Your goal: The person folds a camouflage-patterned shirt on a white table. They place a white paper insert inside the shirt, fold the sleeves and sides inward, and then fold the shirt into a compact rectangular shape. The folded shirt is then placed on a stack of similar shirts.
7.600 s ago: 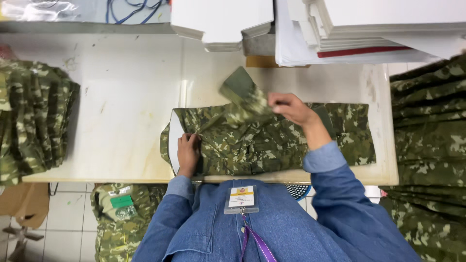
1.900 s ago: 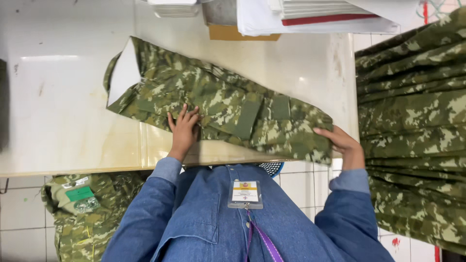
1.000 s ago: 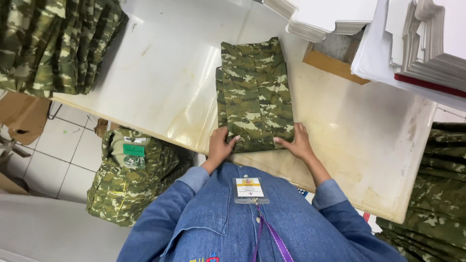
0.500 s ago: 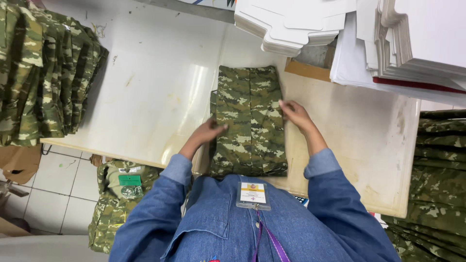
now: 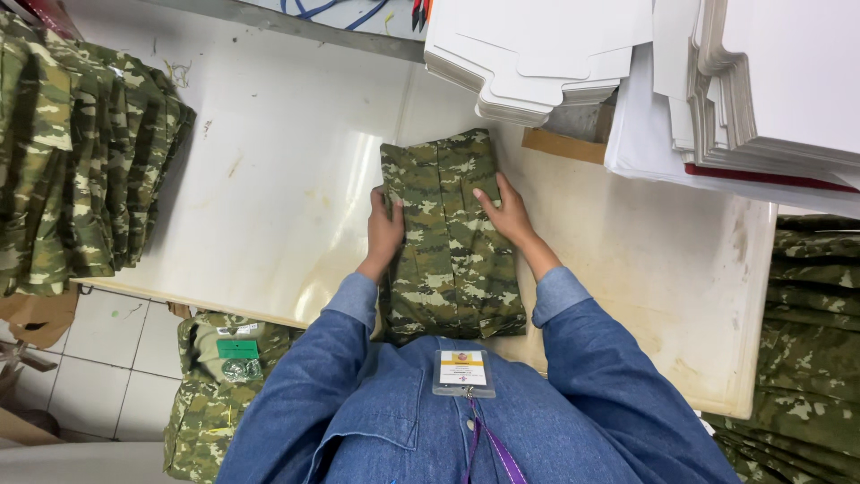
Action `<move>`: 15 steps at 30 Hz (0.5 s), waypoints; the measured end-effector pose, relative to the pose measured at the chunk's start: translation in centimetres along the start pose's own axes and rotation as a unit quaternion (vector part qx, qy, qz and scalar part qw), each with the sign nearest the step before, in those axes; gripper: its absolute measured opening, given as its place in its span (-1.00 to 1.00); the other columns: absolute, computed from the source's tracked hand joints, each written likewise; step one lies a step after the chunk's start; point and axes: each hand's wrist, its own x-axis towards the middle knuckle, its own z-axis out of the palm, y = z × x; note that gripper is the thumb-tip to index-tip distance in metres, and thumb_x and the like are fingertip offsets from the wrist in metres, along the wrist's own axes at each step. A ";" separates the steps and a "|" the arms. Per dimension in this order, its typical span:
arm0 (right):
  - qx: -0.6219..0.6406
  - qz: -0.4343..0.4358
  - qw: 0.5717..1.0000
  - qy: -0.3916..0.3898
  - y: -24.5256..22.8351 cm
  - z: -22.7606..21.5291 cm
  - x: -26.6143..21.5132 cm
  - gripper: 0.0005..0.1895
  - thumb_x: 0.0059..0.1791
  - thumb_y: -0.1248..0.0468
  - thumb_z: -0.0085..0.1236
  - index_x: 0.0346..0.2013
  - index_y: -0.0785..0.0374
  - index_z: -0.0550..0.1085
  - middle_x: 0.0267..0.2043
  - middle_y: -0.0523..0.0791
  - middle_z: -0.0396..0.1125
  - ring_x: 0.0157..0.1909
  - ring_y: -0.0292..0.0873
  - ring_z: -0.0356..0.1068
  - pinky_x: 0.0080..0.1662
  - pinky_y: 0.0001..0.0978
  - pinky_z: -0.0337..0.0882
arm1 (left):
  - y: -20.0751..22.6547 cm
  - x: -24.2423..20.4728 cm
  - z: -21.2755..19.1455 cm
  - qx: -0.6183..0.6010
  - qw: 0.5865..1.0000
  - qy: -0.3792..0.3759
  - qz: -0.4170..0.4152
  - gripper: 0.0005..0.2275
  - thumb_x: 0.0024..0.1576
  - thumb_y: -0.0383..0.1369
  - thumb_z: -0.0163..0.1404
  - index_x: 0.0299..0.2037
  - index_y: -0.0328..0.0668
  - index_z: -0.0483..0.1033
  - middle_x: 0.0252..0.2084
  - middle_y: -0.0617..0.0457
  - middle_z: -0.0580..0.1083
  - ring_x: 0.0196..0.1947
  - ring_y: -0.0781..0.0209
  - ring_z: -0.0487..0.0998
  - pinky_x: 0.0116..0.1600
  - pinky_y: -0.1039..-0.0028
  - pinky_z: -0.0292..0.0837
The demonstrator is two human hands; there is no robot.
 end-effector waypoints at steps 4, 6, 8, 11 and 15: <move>-0.214 -0.047 0.976 -0.003 -5.0 -0.7 -0.8 -0.24 -0.12 0.10 0.02 0.17 0.15 -0.21 0.12 0.16 -0.03 0.11 0.12 0.06 0.05 0.00 -0.12 | 2.8 -1.3 -2.4 0.110 0.986 -0.019 0.127 -0.50 0.08 -0.36 -0.16 0.18 0.00 -0.16 -0.04 -0.26 0.28 0.04 -0.18 0.21 0.09 0.05 0.03; -0.243 -0.039 0.969 -0.034 -6.0 -1.2 -0.4 -0.07 -0.15 0.15 0.07 0.24 0.08 -0.37 0.25 0.11 -0.19 0.17 0.12 -0.01 0.04 0.03 -0.13 | 1.4 0.5 -2.2 0.152 0.975 -0.055 0.152 -0.42 0.06 -0.27 -0.09 0.22 0.11 -0.18 0.04 -0.17 0.26 0.13 -0.09 0.13 0.17 0.04 -0.14; -0.359 -0.020 0.921 -0.152 -3.3 -1.2 1.5 -0.16 -0.19 -0.06 0.00 0.22 -0.25 -0.25 0.01 -0.03 0.17 0.11 -0.05 0.04 0.03 0.04 -0.10 | -0.6 3.0 -1.5 0.372 0.903 -0.187 0.103 -0.36 -0.14 0.10 -0.05 0.14 0.52 -0.10 -0.01 0.09 0.26 0.14 0.22 0.07 0.16 0.16 -0.10; -0.373 -0.021 0.911 -0.177 -1.4 -1.1 3.0 -0.22 -0.20 0.00 0.06 0.19 -0.19 -0.13 -0.24 -0.09 0.25 -0.04 -0.08 0.11 0.00 -0.03 -0.08 | -1.4 4.7 -0.5 0.382 0.898 -0.186 0.113 -0.14 -0.27 -0.15 0.18 0.19 0.35 -0.20 0.01 0.03 0.30 0.07 0.13 0.17 0.03 0.18 -0.03; -0.442 -0.063 0.890 -0.098 1.1 0.5 2.3 -0.36 -0.24 0.06 0.09 0.04 0.01 0.05 -0.26 -0.07 0.28 -0.10 -0.08 0.15 -0.06 -0.07 -0.01 | -3.6 3.9 1.1 0.458 0.864 -0.106 0.181 -0.35 -0.29 -0.15 0.17 0.00 -0.06 0.10 -0.20 0.01 0.38 -0.07 0.15 0.26 -0.04 0.33 0.07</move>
